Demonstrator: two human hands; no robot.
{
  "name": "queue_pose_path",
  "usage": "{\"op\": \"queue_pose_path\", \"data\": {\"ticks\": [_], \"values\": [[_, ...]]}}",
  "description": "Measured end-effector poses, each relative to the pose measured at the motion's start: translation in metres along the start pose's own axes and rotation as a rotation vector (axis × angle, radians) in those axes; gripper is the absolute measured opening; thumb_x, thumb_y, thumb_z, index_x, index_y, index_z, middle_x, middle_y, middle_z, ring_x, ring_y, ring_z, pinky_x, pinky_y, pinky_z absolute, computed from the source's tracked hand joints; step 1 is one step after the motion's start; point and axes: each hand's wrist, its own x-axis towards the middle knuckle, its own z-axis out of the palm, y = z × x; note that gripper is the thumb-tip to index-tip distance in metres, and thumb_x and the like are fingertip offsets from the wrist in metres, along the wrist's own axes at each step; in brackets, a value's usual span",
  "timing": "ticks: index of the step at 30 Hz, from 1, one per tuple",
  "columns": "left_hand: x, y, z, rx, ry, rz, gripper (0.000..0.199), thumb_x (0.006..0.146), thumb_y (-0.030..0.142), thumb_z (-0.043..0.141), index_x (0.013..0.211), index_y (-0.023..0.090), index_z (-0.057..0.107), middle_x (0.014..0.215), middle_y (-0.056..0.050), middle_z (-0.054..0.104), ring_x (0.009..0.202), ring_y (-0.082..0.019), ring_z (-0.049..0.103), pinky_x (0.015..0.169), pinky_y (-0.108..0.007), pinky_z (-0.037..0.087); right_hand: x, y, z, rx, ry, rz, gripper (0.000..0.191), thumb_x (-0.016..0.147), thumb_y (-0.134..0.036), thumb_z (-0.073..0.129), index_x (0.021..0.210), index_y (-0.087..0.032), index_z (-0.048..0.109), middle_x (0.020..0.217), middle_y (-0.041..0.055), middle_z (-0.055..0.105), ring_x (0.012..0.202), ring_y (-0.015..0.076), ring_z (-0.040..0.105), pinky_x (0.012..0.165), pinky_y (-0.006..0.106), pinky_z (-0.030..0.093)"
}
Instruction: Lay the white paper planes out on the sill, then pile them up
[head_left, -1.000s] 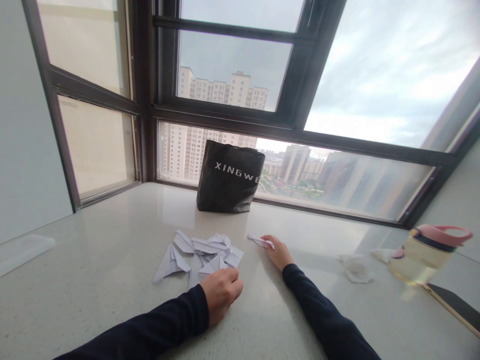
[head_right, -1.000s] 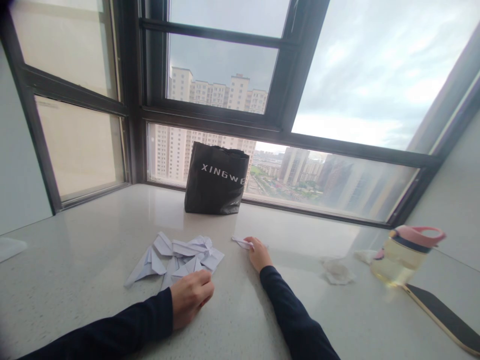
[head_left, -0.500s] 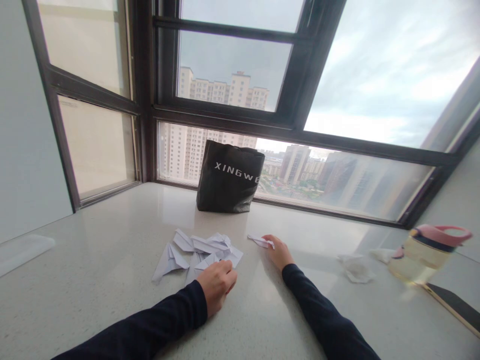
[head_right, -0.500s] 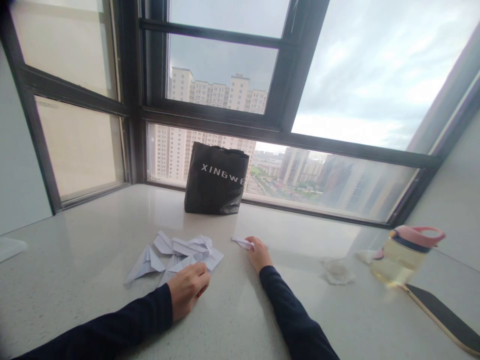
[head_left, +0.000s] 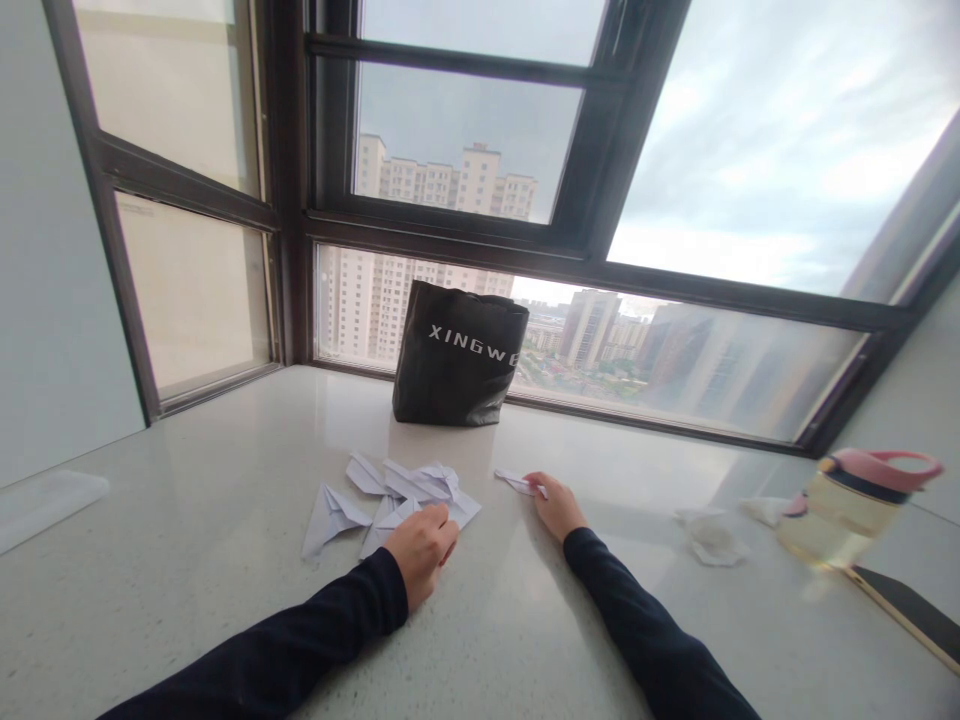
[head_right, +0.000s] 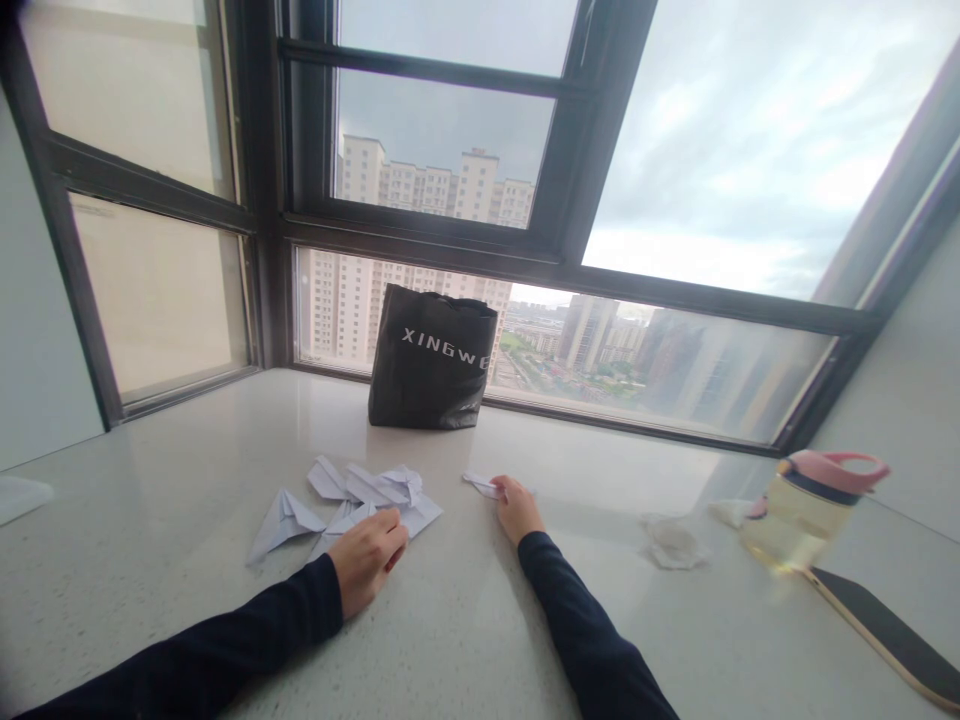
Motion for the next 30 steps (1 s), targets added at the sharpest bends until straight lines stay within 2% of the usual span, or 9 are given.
{"op": "queue_pose_path", "data": {"ticks": [4,7,13,19,24,30], "values": [[-0.002,0.004,-0.003,0.058,0.039,0.062,0.019,0.062,-0.001,0.046,0.068,0.016,0.038,0.079,-0.005,0.043,0.071,-0.017,0.040,0.062,-0.028,0.035,0.000,-0.001,-0.001,0.001,0.021,0.001,0.032,0.064,-0.001,0.037,0.084,-0.016,0.058,0.084,0.0055,0.064,0.082,0.0156,0.058,0.077,0.026,0.040],[-0.005,0.012,-0.005,0.091,0.089,0.164,0.016,0.066,0.003,0.046,0.070,0.016,0.039,0.080,-0.005,0.043,0.071,-0.017,0.039,0.064,-0.029,0.035,0.001,-0.001,-0.001,0.006,0.034,0.000,0.034,0.064,0.000,0.037,0.084,-0.017,0.058,0.085,0.0051,0.064,0.084,0.0151,0.057,0.078,0.026,0.040],[-0.013,0.027,-0.004,0.074,0.127,0.321,0.018,0.064,0.002,0.048,0.067,0.017,0.037,0.079,-0.004,0.043,0.072,-0.016,0.039,0.063,-0.026,0.035,0.001,0.000,0.000,0.016,0.045,-0.004,0.035,0.062,-0.001,0.037,0.084,-0.018,0.058,0.084,0.0039,0.064,0.082,0.0146,0.058,0.077,0.026,0.041],[-0.012,0.027,-0.002,0.023,0.086,0.350,0.020,0.064,0.002,0.050,0.067,0.017,0.036,0.079,-0.003,0.043,0.075,-0.015,0.040,0.065,-0.024,0.036,0.001,0.000,0.000,0.020,0.041,-0.007,0.034,0.061,-0.001,0.037,0.082,-0.018,0.058,0.083,0.0038,0.064,0.081,0.0149,0.058,0.078,0.026,0.041],[-0.012,0.026,0.003,0.014,0.053,0.380,0.017,0.068,0.005,0.048,0.068,0.017,0.037,0.079,-0.003,0.043,0.073,-0.015,0.040,0.064,-0.025,0.035,0.001,-0.001,-0.001,0.016,0.035,0.005,0.034,0.062,-0.001,0.037,0.083,-0.019,0.058,0.083,0.0030,0.064,0.082,0.0148,0.058,0.078,0.026,0.041],[-0.011,0.027,0.004,0.008,0.024,0.390,0.018,0.066,0.004,0.048,0.067,0.017,0.037,0.079,-0.003,0.044,0.073,-0.015,0.041,0.064,-0.025,0.035,0.001,-0.002,-0.002,0.009,0.014,0.015,0.034,0.063,-0.001,0.037,0.083,-0.019,0.057,0.083,0.0029,0.063,0.082,0.0145,0.058,0.079,0.026,0.040]]}}
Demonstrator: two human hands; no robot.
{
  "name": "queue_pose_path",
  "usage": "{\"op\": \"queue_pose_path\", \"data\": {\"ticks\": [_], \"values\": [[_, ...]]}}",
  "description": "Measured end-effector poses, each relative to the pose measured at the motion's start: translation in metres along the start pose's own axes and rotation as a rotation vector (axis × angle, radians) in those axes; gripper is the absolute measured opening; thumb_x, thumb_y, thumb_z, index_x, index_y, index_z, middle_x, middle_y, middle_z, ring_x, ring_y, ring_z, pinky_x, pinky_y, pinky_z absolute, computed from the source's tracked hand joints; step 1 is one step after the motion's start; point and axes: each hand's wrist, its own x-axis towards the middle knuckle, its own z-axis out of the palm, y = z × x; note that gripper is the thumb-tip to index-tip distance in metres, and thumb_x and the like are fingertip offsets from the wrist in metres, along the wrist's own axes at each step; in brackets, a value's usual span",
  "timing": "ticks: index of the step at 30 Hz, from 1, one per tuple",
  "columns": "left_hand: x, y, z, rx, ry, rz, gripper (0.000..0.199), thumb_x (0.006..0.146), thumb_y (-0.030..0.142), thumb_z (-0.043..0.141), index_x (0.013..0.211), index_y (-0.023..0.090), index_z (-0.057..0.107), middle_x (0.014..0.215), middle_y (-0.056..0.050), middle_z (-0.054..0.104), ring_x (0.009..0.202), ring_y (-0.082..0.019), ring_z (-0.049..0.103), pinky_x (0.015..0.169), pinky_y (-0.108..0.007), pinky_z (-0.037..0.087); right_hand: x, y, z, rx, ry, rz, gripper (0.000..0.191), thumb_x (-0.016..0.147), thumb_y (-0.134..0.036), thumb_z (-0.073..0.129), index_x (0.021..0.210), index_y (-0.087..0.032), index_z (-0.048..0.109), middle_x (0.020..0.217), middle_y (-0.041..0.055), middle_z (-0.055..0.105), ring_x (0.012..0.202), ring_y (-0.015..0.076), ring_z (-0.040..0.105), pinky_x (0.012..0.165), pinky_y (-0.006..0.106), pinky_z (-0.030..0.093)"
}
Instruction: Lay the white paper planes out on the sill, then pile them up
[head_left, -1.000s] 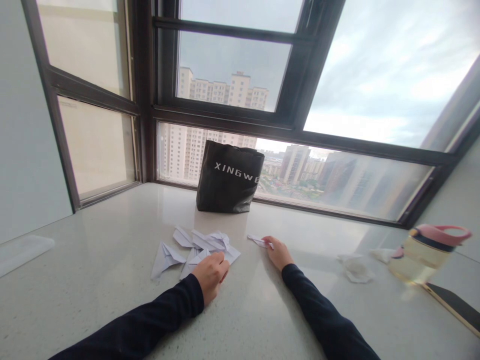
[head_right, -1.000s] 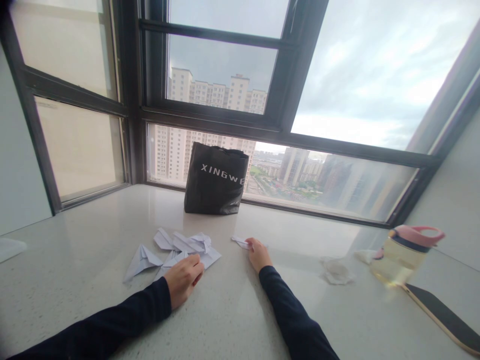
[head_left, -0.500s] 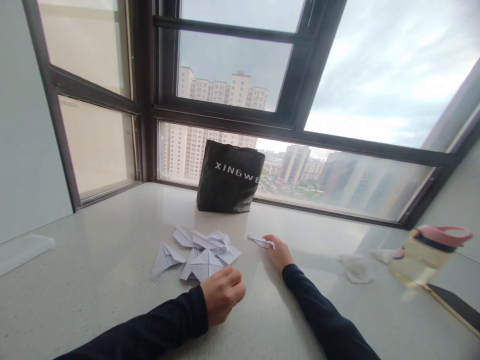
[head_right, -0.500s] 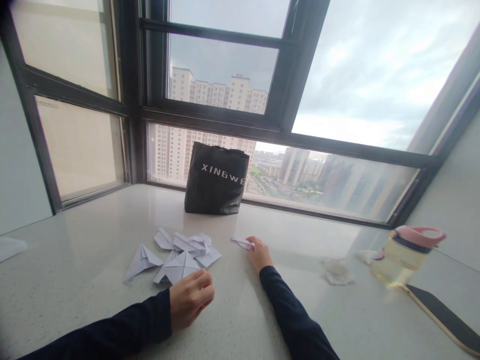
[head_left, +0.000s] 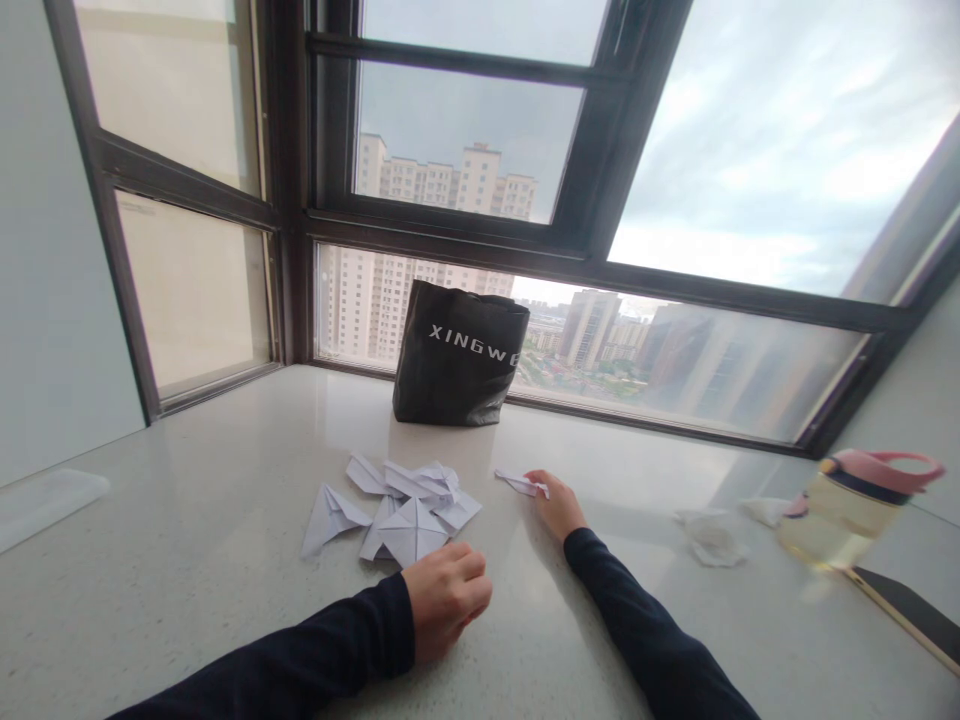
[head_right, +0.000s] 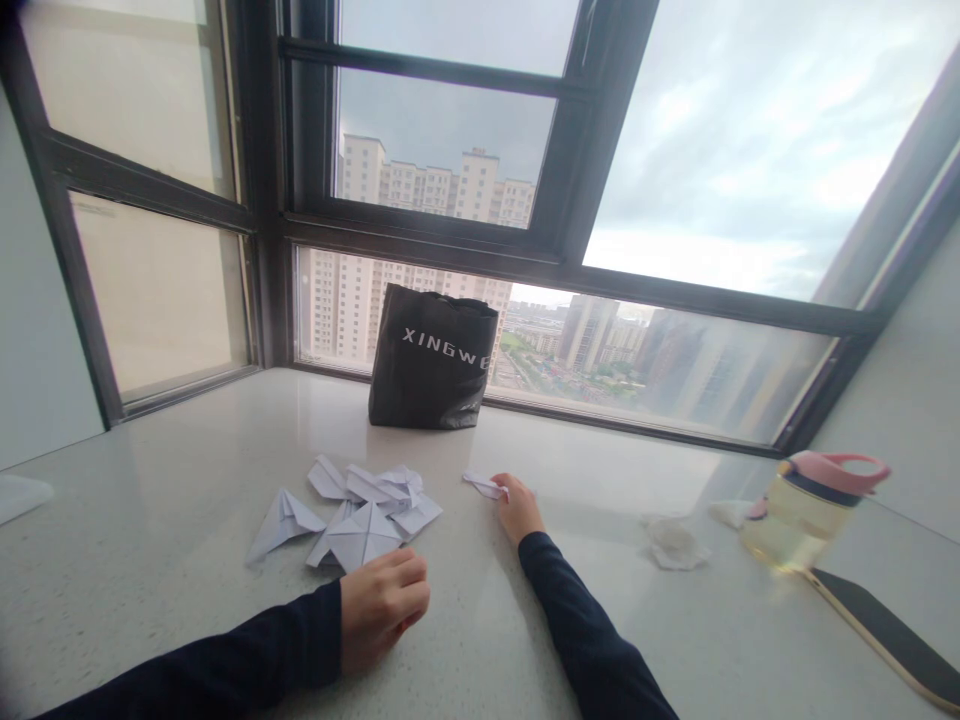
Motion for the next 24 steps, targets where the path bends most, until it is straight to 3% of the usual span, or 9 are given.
{"op": "queue_pose_path", "data": {"ticks": [24], "values": [[0.0005,-0.0005,0.0016,-0.001,-0.006,0.003,0.018,0.064,0.005,0.051,0.068,0.017,0.039,0.078,-0.002,0.045,0.072,-0.015,0.042,0.065,-0.026,0.034,-0.0002,0.0075,0.0035,-0.090,-0.040,0.049,0.034,0.064,0.000,0.038,0.085,-0.018,0.057,0.087,0.0046,0.062,0.086,0.0163,0.055,0.080,0.026,0.038]]}}
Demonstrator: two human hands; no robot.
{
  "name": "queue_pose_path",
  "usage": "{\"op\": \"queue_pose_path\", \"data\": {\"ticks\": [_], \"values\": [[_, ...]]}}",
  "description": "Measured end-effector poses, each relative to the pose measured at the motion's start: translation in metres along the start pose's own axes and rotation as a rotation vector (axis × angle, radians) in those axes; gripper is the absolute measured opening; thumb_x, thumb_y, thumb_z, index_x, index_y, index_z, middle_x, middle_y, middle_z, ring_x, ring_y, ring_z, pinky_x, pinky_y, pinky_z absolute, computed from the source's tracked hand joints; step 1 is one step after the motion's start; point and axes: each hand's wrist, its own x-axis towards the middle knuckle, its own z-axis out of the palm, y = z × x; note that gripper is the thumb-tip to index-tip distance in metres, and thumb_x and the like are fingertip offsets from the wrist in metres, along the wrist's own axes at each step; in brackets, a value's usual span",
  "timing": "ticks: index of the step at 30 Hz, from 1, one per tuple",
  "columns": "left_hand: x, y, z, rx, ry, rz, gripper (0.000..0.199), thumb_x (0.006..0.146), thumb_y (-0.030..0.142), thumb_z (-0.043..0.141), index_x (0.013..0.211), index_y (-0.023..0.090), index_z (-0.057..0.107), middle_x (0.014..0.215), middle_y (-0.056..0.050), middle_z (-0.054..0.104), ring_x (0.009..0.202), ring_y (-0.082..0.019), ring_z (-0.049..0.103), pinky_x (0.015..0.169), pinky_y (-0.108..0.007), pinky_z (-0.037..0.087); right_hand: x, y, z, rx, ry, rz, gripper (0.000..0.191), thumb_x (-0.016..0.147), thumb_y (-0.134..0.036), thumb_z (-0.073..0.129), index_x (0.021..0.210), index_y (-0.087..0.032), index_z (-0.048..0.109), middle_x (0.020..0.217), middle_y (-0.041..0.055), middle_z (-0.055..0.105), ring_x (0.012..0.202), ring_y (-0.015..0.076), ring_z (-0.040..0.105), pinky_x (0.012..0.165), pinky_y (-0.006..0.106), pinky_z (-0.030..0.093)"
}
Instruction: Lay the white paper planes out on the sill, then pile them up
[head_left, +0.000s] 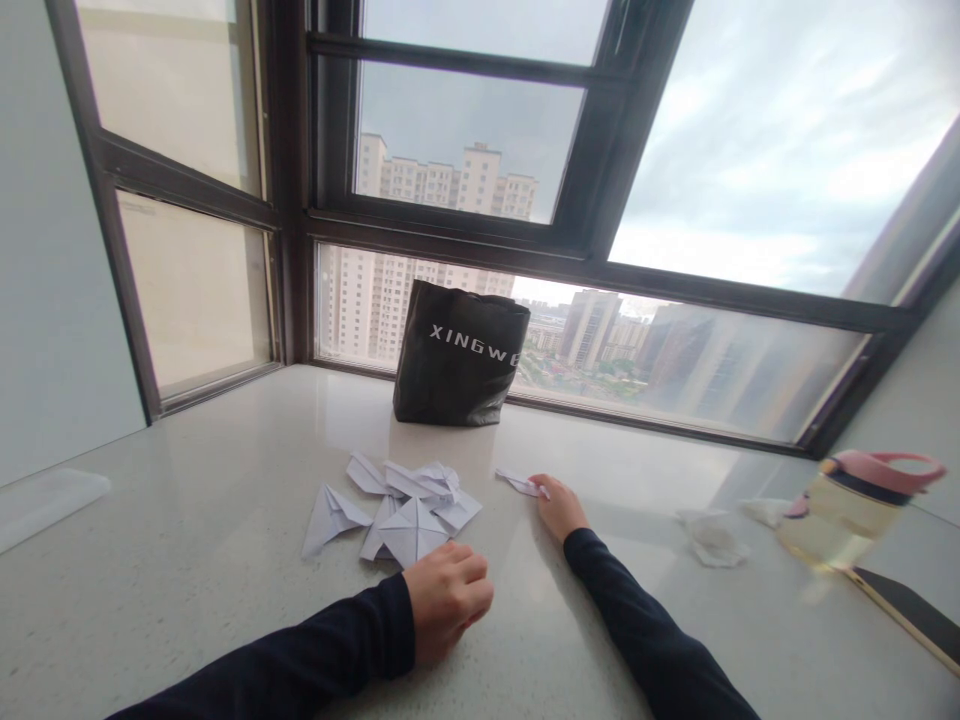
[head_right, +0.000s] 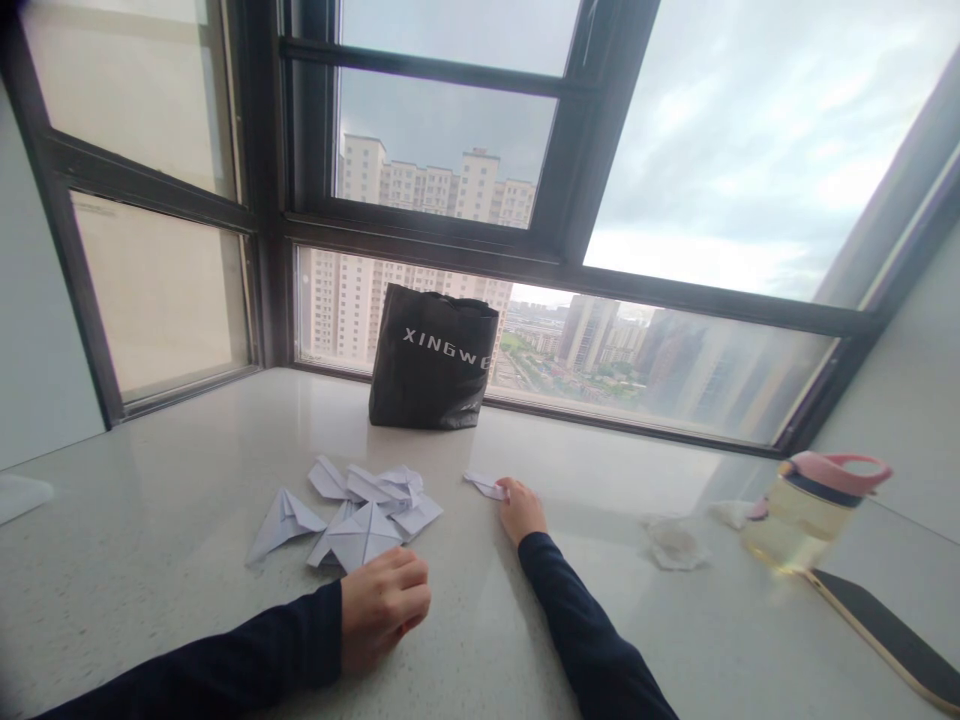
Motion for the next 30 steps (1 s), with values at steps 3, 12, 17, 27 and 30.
{"op": "queue_pose_path", "data": {"ticks": [3,12,17,27,30], "values": [[0.000,0.000,-0.001,-0.006,-0.005,0.000,0.017,0.065,0.006,0.050,0.068,0.018,0.039,0.078,-0.002,0.045,0.073,-0.015,0.042,0.066,-0.027,0.034,0.000,0.001,0.002,-0.005,-0.014,-0.004,0.036,0.062,0.001,0.038,0.084,-0.019,0.058,0.086,0.0033,0.062,0.087,0.0153,0.055,0.078,0.024,0.038],[-0.001,0.000,-0.002,0.000,0.005,0.012,0.017,0.066,0.005,0.048,0.068,0.018,0.037,0.079,-0.002,0.046,0.073,-0.015,0.043,0.067,-0.027,0.035,0.001,0.001,0.001,-0.016,-0.022,-0.018,0.036,0.062,0.001,0.038,0.085,-0.017,0.058,0.085,0.0038,0.062,0.084,0.0144,0.055,0.078,0.023,0.038],[0.001,-0.004,0.005,-0.026,0.044,0.023,0.018,0.068,0.003,0.046,0.067,0.018,0.036,0.082,-0.003,0.047,0.078,-0.015,0.045,0.075,-0.027,0.036,0.001,0.000,0.001,-0.022,-0.019,-0.020,0.035,0.062,0.001,0.038,0.084,-0.017,0.059,0.084,0.0042,0.063,0.082,0.0148,0.056,0.078,0.024,0.038],[-0.002,-0.002,0.004,-0.032,0.161,0.045,0.009,0.076,0.008,0.042,0.075,0.017,0.042,0.100,-0.006,0.051,0.081,-0.015,0.049,0.075,-0.025,0.038,0.001,0.000,0.000,-0.036,-0.020,-0.027,0.034,0.063,0.001,0.039,0.085,-0.016,0.060,0.085,0.0053,0.063,0.083,0.0152,0.056,0.078,0.024,0.038],[-0.002,-0.001,0.004,-0.042,0.184,0.074,0.008,0.078,0.009,0.041,0.076,0.016,0.043,0.110,-0.006,0.049,0.084,-0.014,0.049,0.078,-0.025,0.038,0.001,-0.001,0.000,-0.042,-0.022,-0.028,0.034,0.064,0.000,0.039,0.085,-0.017,0.060,0.085,0.0044,0.063,0.083,0.0148,0.056,0.078,0.024,0.038]]}}
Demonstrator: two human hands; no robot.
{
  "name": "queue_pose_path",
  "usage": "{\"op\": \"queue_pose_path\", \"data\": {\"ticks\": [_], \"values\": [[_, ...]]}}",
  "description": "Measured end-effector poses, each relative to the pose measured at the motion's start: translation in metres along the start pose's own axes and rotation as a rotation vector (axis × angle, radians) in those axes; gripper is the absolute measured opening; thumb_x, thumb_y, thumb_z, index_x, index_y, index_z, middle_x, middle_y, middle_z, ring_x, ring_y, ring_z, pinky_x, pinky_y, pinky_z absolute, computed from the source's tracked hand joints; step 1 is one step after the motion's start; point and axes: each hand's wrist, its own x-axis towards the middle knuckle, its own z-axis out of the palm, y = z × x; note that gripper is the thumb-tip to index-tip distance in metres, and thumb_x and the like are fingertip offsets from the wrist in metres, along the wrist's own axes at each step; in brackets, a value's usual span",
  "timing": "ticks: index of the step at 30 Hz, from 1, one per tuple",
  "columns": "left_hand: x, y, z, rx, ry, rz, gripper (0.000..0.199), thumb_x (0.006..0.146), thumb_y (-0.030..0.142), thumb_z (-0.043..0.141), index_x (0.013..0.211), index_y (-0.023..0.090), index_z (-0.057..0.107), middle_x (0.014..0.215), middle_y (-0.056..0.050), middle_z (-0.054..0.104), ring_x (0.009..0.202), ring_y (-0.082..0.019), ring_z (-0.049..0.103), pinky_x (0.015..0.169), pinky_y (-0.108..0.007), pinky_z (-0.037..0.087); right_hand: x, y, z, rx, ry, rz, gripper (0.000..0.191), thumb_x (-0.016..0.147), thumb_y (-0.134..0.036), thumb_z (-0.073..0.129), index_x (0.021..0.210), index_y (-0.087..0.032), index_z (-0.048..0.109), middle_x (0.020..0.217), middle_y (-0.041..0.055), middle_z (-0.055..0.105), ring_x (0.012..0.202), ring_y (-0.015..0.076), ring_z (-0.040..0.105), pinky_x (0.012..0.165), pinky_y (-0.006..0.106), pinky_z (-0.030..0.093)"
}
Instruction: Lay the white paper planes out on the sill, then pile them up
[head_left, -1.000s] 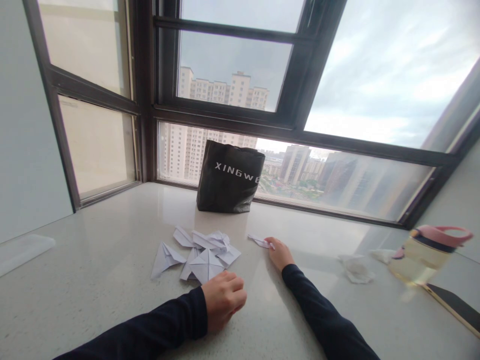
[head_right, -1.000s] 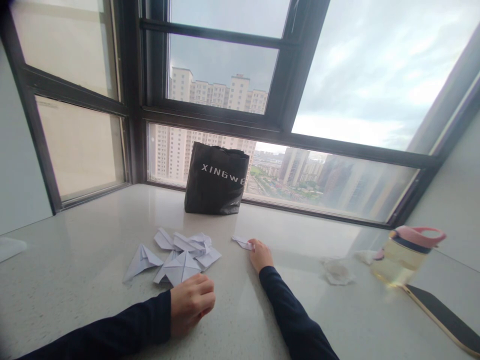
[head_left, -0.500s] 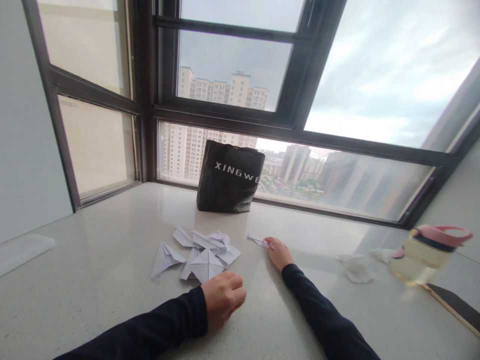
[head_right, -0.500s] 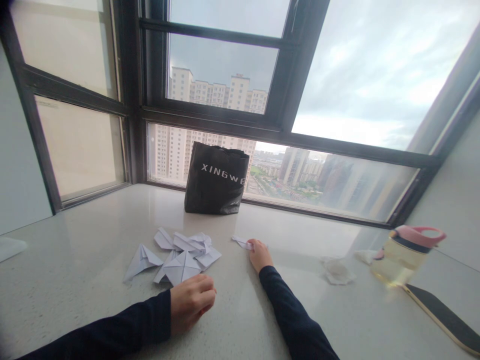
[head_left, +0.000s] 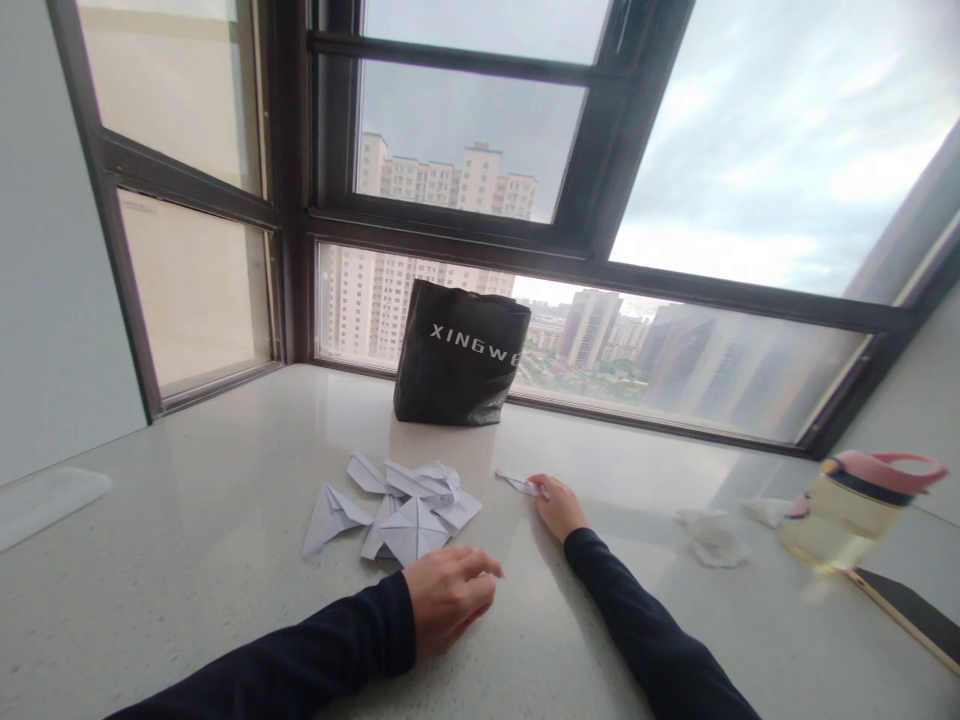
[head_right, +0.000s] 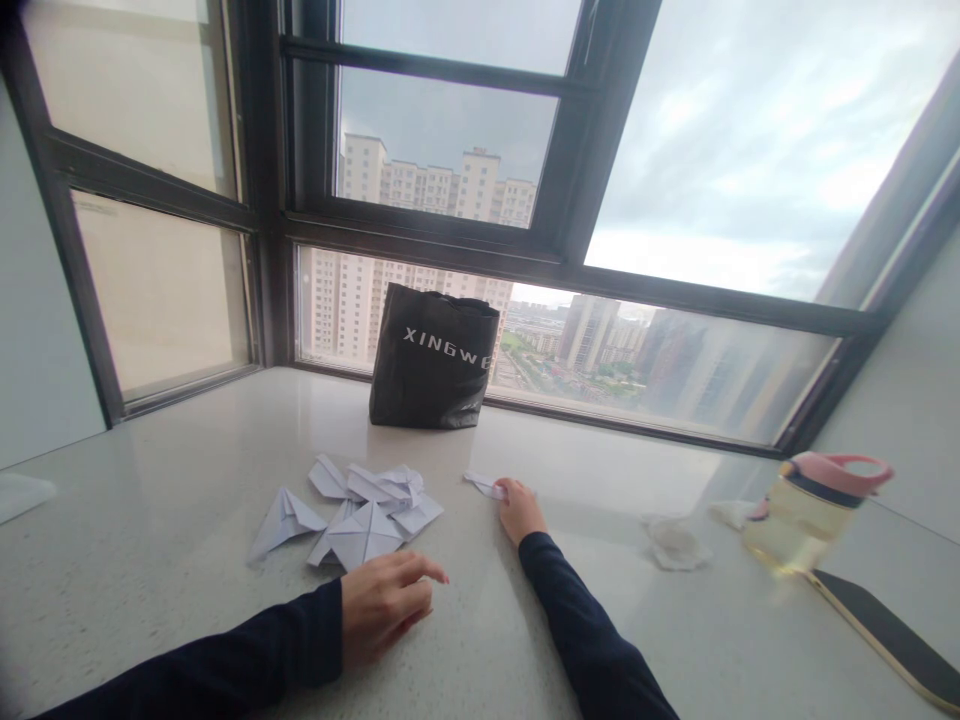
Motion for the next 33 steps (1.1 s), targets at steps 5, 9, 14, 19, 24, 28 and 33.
{"op": "queue_pose_path", "data": {"ticks": [5,9,14,19,24,28,33], "values": [[0.000,-0.003,0.005,-0.011,0.014,-0.005,0.010,0.080,0.010,0.038,0.076,0.016,0.045,0.112,-0.006,0.050,0.092,-0.016,0.050,0.083,-0.027,0.037,0.000,0.000,0.001,-0.011,-0.012,-0.008,0.028,0.069,-0.007,0.042,0.088,-0.016,0.059,0.088,0.0057,0.064,0.084,0.0159,0.057,0.078,0.025,0.039],[0.000,-0.006,0.008,-0.006,0.024,-0.004,0.009,0.078,0.008,0.040,0.077,0.015,0.047,0.114,-0.008,0.050,0.105,-0.018,0.043,0.090,-0.029,0.034,-0.001,0.001,0.002,-0.028,-0.015,-0.005,0.028,0.070,-0.007,0.041,0.090,-0.017,0.059,0.091,0.0065,0.064,0.088,0.0176,0.056,0.081,0.028,0.038],[-0.002,-0.009,0.012,-0.003,0.019,-0.045,0.010,0.077,0.010,0.043,0.084,0.014,0.049,0.119,-0.007,0.048,0.112,-0.019,0.038,0.096,-0.034,0.027,-0.002,0.002,0.001,-0.041,-0.014,-0.009,0.035,0.068,-0.001,0.039,0.091,-0.017,0.060,0.094,0.0057,0.064,0.092,0.0170,0.055,0.084,0.027,0.037],[-0.004,-0.013,0.019,0.030,0.018,-0.106,0.016,0.077,0.011,0.043,0.091,0.012,0.049,0.123,-0.010,0.045,0.116,-0.022,0.034,0.099,-0.037,0.023,-0.002,0.003,0.001,-0.048,-0.010,-0.006,0.039,0.067,0.002,0.036,0.090,-0.017,0.061,0.095,0.0045,0.064,0.096,0.0164,0.053,0.085,0.026,0.037],[-0.005,-0.015,0.022,0.065,0.003,-0.165,0.018,0.077,0.012,0.043,0.094,0.012,0.049,0.124,-0.011,0.043,0.117,-0.023,0.032,0.098,-0.038,0.023,-0.001,0.003,0.001,-0.042,0.002,-0.007,0.039,0.067,0.001,0.036,0.091,-0.016,0.061,0.094,0.0055,0.064,0.094,0.0167,0.054,0.084,0.026,0.038],[-0.005,-0.017,0.023,0.069,-0.013,-0.207,0.017,0.077,0.012,0.043,0.094,0.013,0.048,0.124,-0.011,0.043,0.117,-0.023,0.032,0.098,-0.038,0.024,0.000,0.003,0.001,-0.032,0.019,-0.012,0.039,0.066,0.000,0.037,0.093,-0.016,0.060,0.095,0.0058,0.063,0.094,0.0166,0.054,0.085,0.027,0.037],[-0.007,-0.024,0.025,0.082,-0.063,-0.272,0.028,0.077,0.013,0.042,0.105,0.010,0.044,0.124,-0.013,0.042,0.115,-0.025,0.034,0.097,-0.040,0.026,0.000,0.003,0.003,-0.014,0.035,-0.020,0.038,0.066,-0.002,0.038,0.093,-0.017,0.059,0.095,0.0059,0.063,0.094,0.0173,0.054,0.083,0.028,0.039]]}}
